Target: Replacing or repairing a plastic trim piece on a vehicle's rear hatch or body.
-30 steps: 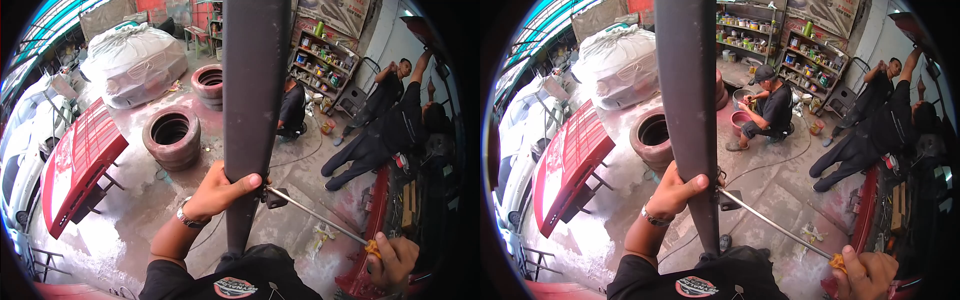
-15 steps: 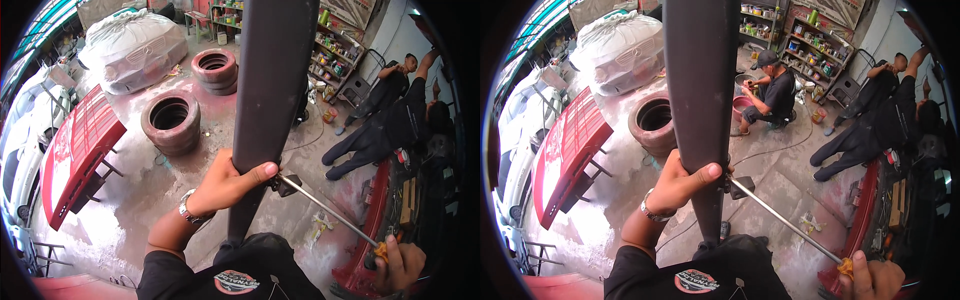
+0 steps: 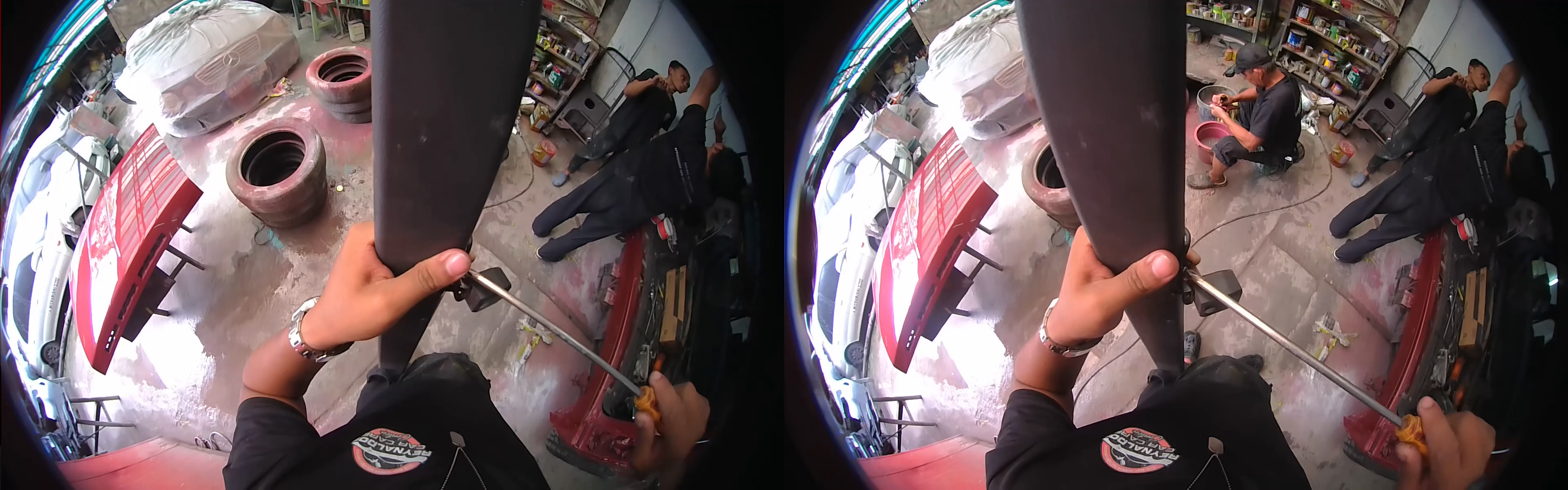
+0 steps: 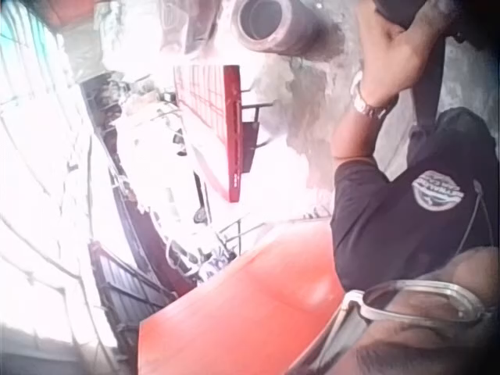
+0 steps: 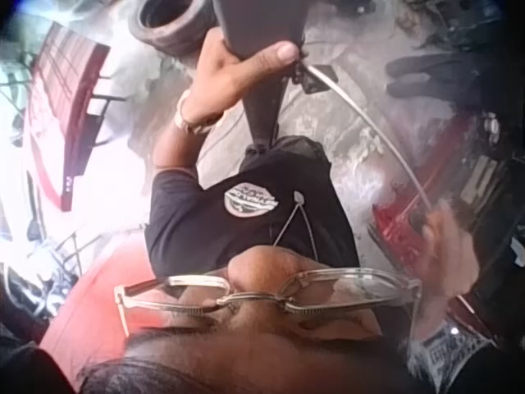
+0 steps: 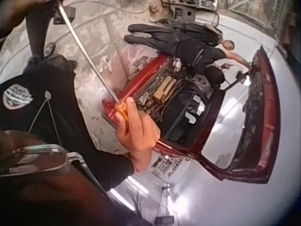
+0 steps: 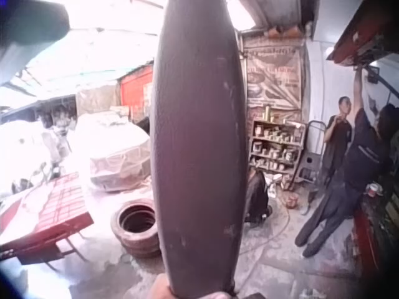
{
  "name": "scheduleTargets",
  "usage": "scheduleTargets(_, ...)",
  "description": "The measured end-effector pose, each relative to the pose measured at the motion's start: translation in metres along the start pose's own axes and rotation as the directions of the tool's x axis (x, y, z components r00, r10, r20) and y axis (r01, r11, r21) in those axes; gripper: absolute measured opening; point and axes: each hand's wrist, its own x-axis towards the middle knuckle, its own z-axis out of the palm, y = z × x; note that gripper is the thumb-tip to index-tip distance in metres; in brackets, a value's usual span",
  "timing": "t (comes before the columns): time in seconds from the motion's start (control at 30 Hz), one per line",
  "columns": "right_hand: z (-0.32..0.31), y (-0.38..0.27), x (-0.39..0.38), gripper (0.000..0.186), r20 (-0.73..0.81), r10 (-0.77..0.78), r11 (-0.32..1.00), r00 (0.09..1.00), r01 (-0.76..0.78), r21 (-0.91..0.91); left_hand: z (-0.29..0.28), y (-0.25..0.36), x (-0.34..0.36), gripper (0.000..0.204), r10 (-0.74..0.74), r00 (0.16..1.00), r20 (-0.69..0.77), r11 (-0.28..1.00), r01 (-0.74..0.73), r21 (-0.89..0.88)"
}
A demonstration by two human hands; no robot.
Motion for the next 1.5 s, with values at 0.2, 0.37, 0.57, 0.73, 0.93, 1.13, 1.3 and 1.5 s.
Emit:
scheduleTargets(0.2,-0.017,-0.021,0.011,0.038,0.033,-0.303,0.848,0.952,0.286,-0.446,0.007,-0.002,0.007,0.022,0.008,1.000,0.022,0.999,-0.007,-0.044)
scheduleTargets(0.37,-0.012,-0.024,0.011,0.044,0.026,-0.317,0.821,0.948,0.288,-0.494,0.007,-0.004,0.009,0.020,0.002,1.000,0.023,0.998,0.000,-0.063)
scheduleTargets(0.57,-0.010,-0.024,0.010,0.044,0.000,-0.309,0.827,0.951,0.269,-0.494,0.009,-0.006,0.012,0.017,0.000,1.000,0.027,0.996,0.003,-0.086)
scheduleTargets(0.73,0.002,-0.017,0.000,0.032,0.006,-0.156,0.931,0.988,0.149,-0.333,0.004,-0.003,0.009,0.031,-0.101,0.995,-0.007,0.992,0.100,-0.070)
scheduleTargets(0.93,-0.011,-0.010,0.016,0.030,0.329,0.266,0.851,0.906,-0.381,0.360,0.009,-0.008,0.015,0.016,0.002,1.000,0.016,0.999,-0.001,-0.033)
scheduleTargets(1.13,-0.017,-0.013,0.027,0.031,0.331,0.180,0.796,0.926,-0.336,0.505,0.007,-0.008,0.013,0.018,-0.034,0.998,0.060,0.999,0.033,0.021)
scheduleTargets(1.3,-0.005,-0.016,0.011,0.035,0.045,-0.212,0.969,0.976,0.216,-0.121,0.004,-0.009,0.007,0.019,-0.021,0.999,-0.029,0.990,0.016,-0.139)
scheduleTargets(1.5,0.000,-0.020,0.006,0.032,0.016,-0.552,0.541,0.833,0.373,-0.754,0.005,-0.007,0.006,0.019,-0.009,1.000,0.012,0.995,0.011,-0.104)
